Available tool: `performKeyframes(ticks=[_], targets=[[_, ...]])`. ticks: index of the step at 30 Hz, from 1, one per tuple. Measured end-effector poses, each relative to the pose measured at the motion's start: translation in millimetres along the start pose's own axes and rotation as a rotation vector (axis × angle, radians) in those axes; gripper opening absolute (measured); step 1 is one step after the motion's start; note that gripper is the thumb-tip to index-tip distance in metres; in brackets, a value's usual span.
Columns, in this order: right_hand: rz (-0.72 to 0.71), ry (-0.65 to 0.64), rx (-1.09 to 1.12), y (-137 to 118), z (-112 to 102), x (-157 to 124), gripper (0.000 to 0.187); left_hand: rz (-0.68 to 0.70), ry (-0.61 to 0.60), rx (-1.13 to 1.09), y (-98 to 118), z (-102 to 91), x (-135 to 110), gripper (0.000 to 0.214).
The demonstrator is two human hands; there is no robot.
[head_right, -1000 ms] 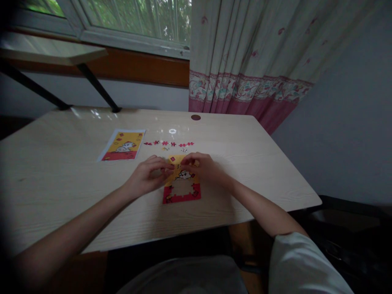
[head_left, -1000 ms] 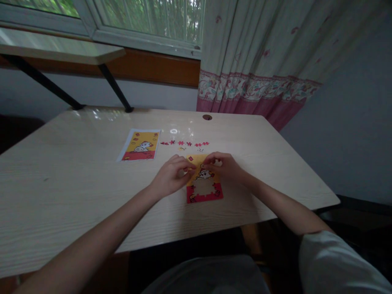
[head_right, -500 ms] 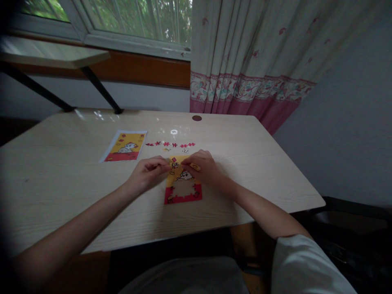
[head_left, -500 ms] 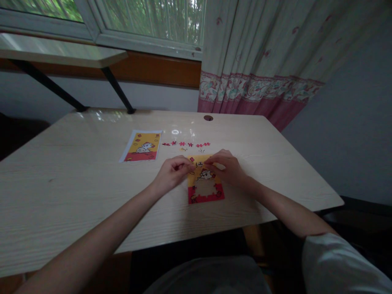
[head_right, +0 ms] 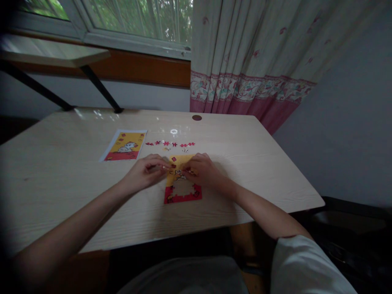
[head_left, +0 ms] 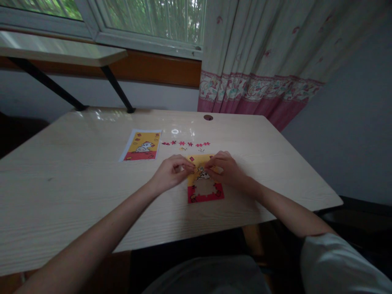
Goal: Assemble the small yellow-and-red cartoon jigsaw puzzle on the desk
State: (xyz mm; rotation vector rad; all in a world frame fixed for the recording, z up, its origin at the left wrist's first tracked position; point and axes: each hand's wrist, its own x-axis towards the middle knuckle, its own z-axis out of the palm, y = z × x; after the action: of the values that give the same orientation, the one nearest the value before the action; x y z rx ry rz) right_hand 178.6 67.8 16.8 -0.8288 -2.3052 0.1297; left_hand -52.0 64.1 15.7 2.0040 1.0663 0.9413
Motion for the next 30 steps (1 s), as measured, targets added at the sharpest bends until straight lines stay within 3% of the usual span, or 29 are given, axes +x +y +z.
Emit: performKeyframes(ticks=[4, 9, 30], targets=[[0.039, -0.243, 0.068, -1, 3, -5, 0.008, 0.17, -0.14, 0.232, -3, -17.8, -1, 0.021], [0.074, -0.324, 0.068, -4, 7, -7, 0.01, 0.283, -0.338, 0.299, -6, -21.5, -4, 0.024], [0.002, -0.342, -0.027, -7, 4, -6, 0.009, 0.356, -0.41, 0.463, 5, -13.5, -8, 0.03]])
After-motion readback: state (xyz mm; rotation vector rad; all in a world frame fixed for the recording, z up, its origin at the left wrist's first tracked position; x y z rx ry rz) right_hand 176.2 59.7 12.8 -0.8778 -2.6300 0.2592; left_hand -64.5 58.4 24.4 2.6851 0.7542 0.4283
